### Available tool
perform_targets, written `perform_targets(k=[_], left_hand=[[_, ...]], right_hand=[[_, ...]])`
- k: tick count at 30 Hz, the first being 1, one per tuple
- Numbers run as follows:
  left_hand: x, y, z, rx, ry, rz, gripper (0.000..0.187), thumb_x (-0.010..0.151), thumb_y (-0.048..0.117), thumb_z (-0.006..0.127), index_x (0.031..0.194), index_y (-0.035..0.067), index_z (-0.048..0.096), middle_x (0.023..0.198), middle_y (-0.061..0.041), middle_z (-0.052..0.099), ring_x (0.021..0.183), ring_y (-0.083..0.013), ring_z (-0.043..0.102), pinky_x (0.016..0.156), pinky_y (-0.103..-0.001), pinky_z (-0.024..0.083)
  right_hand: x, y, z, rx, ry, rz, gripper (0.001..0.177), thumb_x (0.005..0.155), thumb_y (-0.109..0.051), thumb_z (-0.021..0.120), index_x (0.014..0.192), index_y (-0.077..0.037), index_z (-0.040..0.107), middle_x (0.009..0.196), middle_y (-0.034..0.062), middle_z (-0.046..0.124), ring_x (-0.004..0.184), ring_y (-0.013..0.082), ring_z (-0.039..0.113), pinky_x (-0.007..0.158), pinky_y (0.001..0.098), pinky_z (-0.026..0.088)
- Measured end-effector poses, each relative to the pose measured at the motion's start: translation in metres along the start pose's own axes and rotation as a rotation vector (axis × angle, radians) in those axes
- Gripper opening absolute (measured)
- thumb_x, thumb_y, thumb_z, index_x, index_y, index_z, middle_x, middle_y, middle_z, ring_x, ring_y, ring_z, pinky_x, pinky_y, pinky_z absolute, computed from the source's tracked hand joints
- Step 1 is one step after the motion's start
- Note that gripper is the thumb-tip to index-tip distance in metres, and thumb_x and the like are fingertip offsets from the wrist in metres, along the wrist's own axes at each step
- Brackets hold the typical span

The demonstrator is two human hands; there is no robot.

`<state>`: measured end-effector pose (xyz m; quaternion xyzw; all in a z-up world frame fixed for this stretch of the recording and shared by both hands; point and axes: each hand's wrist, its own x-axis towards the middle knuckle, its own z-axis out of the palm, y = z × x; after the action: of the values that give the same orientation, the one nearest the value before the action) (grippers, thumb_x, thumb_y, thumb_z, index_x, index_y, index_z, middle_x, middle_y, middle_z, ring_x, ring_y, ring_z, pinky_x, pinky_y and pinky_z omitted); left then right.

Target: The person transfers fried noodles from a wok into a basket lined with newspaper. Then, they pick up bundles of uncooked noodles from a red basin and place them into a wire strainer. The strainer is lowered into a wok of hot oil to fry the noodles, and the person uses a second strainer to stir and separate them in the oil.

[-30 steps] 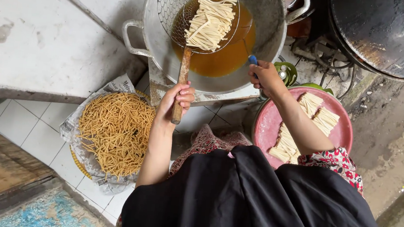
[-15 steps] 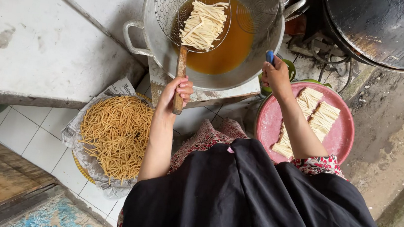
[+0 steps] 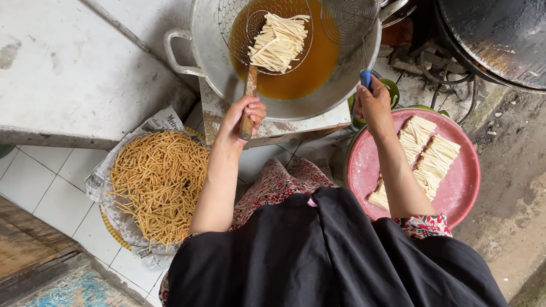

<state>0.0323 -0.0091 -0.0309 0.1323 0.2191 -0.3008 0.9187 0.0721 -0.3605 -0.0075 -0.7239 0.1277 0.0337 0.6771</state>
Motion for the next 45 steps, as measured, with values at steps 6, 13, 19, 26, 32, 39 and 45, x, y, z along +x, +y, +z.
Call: perform_targets(k=[6, 13, 19, 26, 32, 39, 45], left_hand=[[0.012, 0.003, -0.004, -0.043, 0.014, -0.019, 0.014, 0.100, 0.007, 0.057, 0.090, 0.011, 0.048, 0.076, 0.009, 0.037, 0.060, 0.0020, 0.047, 0.056, -0.012, 0.050], [0.025, 0.011, -0.006, -0.068, 0.022, -0.058, 0.019, 0.098, 0.004, 0.057, 0.085, 0.012, 0.046, 0.077, 0.009, 0.038, 0.062, 0.0016, 0.048, 0.060, -0.015, 0.053], [0.034, 0.019, -0.010, -0.042, 0.057, -0.068, 0.019, 0.097, 0.004, 0.058, 0.085, 0.012, 0.046, 0.079, 0.008, 0.039, 0.063, 0.0005, 0.049, 0.062, -0.018, 0.056], [0.009, 0.019, 0.023, 0.381, 0.228, -0.051, 0.015, 0.093, 0.019, 0.065, 0.099, 0.011, 0.053, 0.087, 0.008, 0.047, 0.071, 0.0021, 0.053, 0.063, -0.016, 0.059], [-0.028, 0.023, 0.053, 0.779, 0.428, -0.012, 0.022, 0.089, 0.028, 0.070, 0.096, 0.010, 0.059, 0.086, 0.002, 0.058, 0.068, -0.0015, 0.059, 0.057, -0.017, 0.061], [-0.050, 0.002, 0.045, 0.758, 0.492, 0.006, 0.019, 0.088, 0.019, 0.073, 0.091, 0.006, 0.060, 0.081, 0.000, 0.059, 0.063, -0.0048, 0.059, 0.054, -0.021, 0.060], [-0.022, -0.016, -0.012, 0.315, 0.336, -0.025, 0.019, 0.091, 0.013, 0.070, 0.101, 0.009, 0.055, 0.085, 0.006, 0.049, 0.067, 0.0005, 0.053, 0.057, -0.013, 0.054]], right_hand=[[0.005, 0.033, -0.006, 0.050, -0.006, 0.008, 0.056, 0.099, -0.005, 0.053, 0.145, 0.019, 0.034, 0.074, 0.0127, 0.051, 0.044, 0.0140, 0.049, 0.035, 0.0350, 0.044], [-0.018, 0.003, -0.004, 0.057, -0.025, -0.001, 0.056, 0.100, -0.006, 0.054, 0.147, 0.017, 0.033, 0.072, 0.0117, 0.050, 0.041, 0.0138, 0.049, 0.033, 0.0348, 0.043], [-0.023, 0.004, -0.001, 0.063, -0.012, 0.007, 0.058, 0.099, -0.006, 0.054, 0.148, 0.016, 0.031, 0.073, 0.0117, 0.051, 0.042, 0.0141, 0.049, 0.034, 0.0342, 0.042], [-0.014, 0.018, -0.003, 0.066, -0.027, 0.016, 0.059, 0.100, -0.005, 0.056, 0.150, 0.012, 0.029, 0.072, 0.0112, 0.052, 0.041, 0.0153, 0.051, 0.032, 0.0329, 0.042], [-0.018, 0.008, -0.004, 0.019, -0.013, -0.017, 0.053, 0.100, -0.004, 0.056, 0.147, 0.009, 0.034, 0.075, 0.0118, 0.054, 0.044, 0.0161, 0.054, 0.033, 0.0306, 0.042], [-0.022, 0.001, -0.002, -0.170, -0.019, -0.036, 0.049, 0.100, -0.012, 0.061, 0.145, -0.002, 0.044, 0.078, 0.0102, 0.061, 0.052, 0.0186, 0.061, 0.040, 0.0332, 0.046], [-0.033, -0.014, -0.004, -0.350, -0.027, -0.030, 0.052, 0.097, -0.020, 0.066, 0.144, -0.006, 0.048, 0.083, 0.0107, 0.069, 0.076, 0.0253, 0.070, 0.071, 0.0411, 0.054]])
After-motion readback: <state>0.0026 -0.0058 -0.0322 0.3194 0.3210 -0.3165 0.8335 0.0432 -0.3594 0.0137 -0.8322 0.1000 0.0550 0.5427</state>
